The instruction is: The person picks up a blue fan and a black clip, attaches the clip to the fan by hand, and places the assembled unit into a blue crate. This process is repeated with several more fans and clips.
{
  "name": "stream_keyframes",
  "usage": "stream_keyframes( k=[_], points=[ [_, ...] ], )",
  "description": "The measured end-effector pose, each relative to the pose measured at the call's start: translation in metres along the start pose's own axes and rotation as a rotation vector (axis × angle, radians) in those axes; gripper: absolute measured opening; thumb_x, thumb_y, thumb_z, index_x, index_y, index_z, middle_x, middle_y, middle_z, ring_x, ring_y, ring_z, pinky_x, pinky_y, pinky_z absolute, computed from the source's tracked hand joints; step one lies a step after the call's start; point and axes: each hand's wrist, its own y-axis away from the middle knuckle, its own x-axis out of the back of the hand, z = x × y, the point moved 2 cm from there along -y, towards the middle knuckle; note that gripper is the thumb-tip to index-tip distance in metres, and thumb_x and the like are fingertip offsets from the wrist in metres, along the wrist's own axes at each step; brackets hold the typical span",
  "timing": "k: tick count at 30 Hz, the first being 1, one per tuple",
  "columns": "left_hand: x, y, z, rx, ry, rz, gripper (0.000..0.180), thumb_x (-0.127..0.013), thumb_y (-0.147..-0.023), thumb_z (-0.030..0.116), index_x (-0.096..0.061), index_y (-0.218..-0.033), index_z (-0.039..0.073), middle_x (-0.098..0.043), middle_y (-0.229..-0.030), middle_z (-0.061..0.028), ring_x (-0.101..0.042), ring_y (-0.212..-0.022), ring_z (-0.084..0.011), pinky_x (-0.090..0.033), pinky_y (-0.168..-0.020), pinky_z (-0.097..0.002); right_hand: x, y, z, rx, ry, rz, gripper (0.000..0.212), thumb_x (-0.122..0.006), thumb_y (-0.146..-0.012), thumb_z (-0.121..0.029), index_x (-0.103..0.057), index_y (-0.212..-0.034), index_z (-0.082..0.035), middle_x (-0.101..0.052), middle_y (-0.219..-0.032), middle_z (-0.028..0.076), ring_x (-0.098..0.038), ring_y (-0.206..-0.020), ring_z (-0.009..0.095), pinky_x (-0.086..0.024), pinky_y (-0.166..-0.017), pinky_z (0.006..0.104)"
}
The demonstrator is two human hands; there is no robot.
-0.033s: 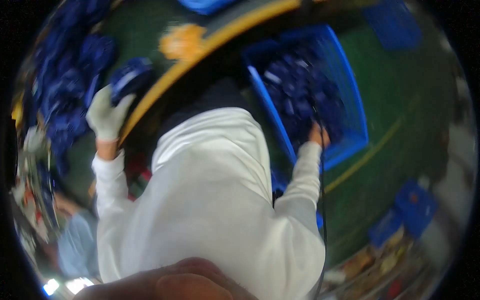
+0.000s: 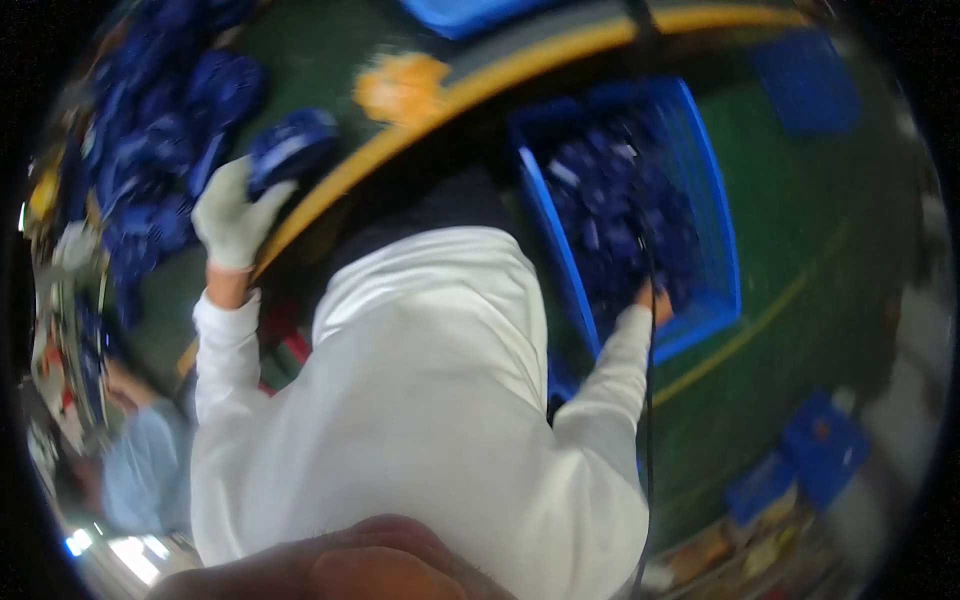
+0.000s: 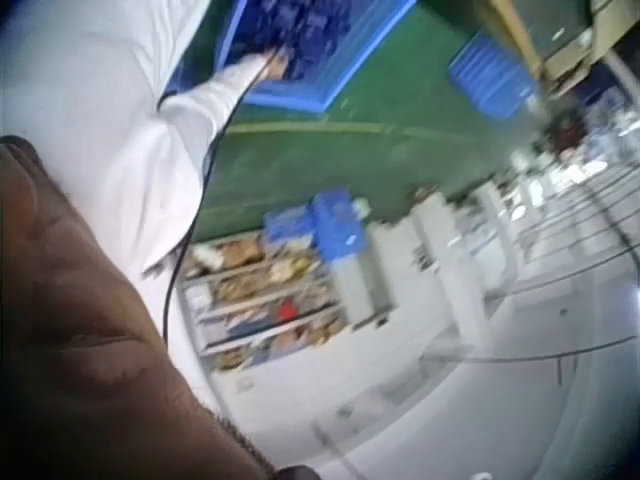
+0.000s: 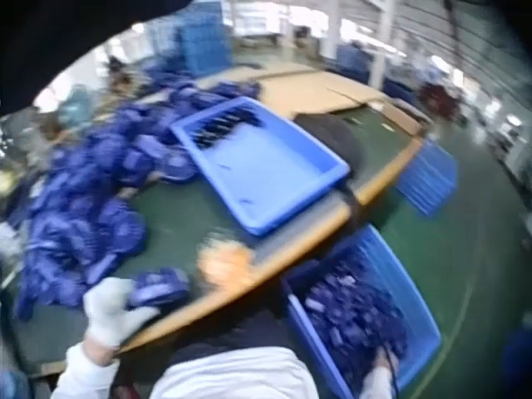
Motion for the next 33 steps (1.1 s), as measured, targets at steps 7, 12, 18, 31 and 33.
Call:
stream_keyframes(
  k=[7,12,18,31,33],
  points=[
    [0.011,-0.002,0.011,0.062,0.033,0.034,0.039,-0.083,-0.061,0.042,-0.068,-0.079,0.011,-0.062,-0.07,-0.0047,-0.061,-0.065,-0.0241,-0.048,-0.057,-0.0348,-0.063,0.012,-0.025,0.641,0.186,-0.104,0.026,-0.074,-0.08,-0.018,-0.068,-0.095,0.003,-0.066,-0.087,0.017,-0.064,-0.08,0.031,-0.052,-0.075,0.0385],
    [0.001,-0.009,0.006,0.082,0.099,-0.001,0.038,-0.08,-0.065,0.044,-0.064,-0.074,0.011,-0.06,-0.069,-0.0054,-0.061,-0.069,-0.0241,-0.048,-0.058,-0.0371,-0.104,0.176,-0.272,1.184,-0.4,-0.379,0.02,-0.07,-0.082,0.001,-0.065,-0.102,0.004,-0.063,-0.102,0.013,-0.061,-0.073,0.019,-0.051,-0.063,0.0251],
    [-0.008,-0.016,0.008,0.05,0.115,-0.007,0.039,-0.076,-0.068,0.047,-0.06,-0.07,0.012,-0.059,-0.069,-0.0057,-0.06,-0.068,-0.0235,-0.048,-0.058,-0.0367,-0.129,0.216,-0.51,1.608,-0.407,-0.407,0.011,-0.071,-0.082,-0.005,-0.067,-0.09,0.001,-0.066,-0.088,0.014,-0.064,-0.075,0.025,-0.051,-0.063,0.0297],
    [-0.01,-0.013,0.004,0.091,0.212,-0.003,0.034,-0.077,-0.065,0.044,-0.061,-0.071,0.014,-0.056,-0.066,-0.0014,-0.057,-0.064,-0.0213,-0.046,-0.057,-0.0342,-0.344,0.178,-0.668,1.814,0.395,-0.235,0.037,-0.055,-0.089,-0.022,-0.064,-0.123,-0.011,-0.058,-0.129,0.018,-0.056,-0.113,0.041,-0.046,-0.097,0.0484],
    [-0.011,-0.014,0.003,0.105,0.226,-0.015,0.035,-0.077,-0.064,0.044,-0.061,-0.071,0.014,-0.056,-0.066,-0.0013,-0.057,-0.064,-0.0211,-0.046,-0.057,-0.0342,-0.345,0.175,-0.669,1.751,0.506,-0.239,0.035,-0.06,-0.086,-0.024,-0.067,-0.117,-0.01,-0.065,-0.118,0.019,-0.062,-0.107,0.039,-0.049,-0.093,0.0475]
  ],
)
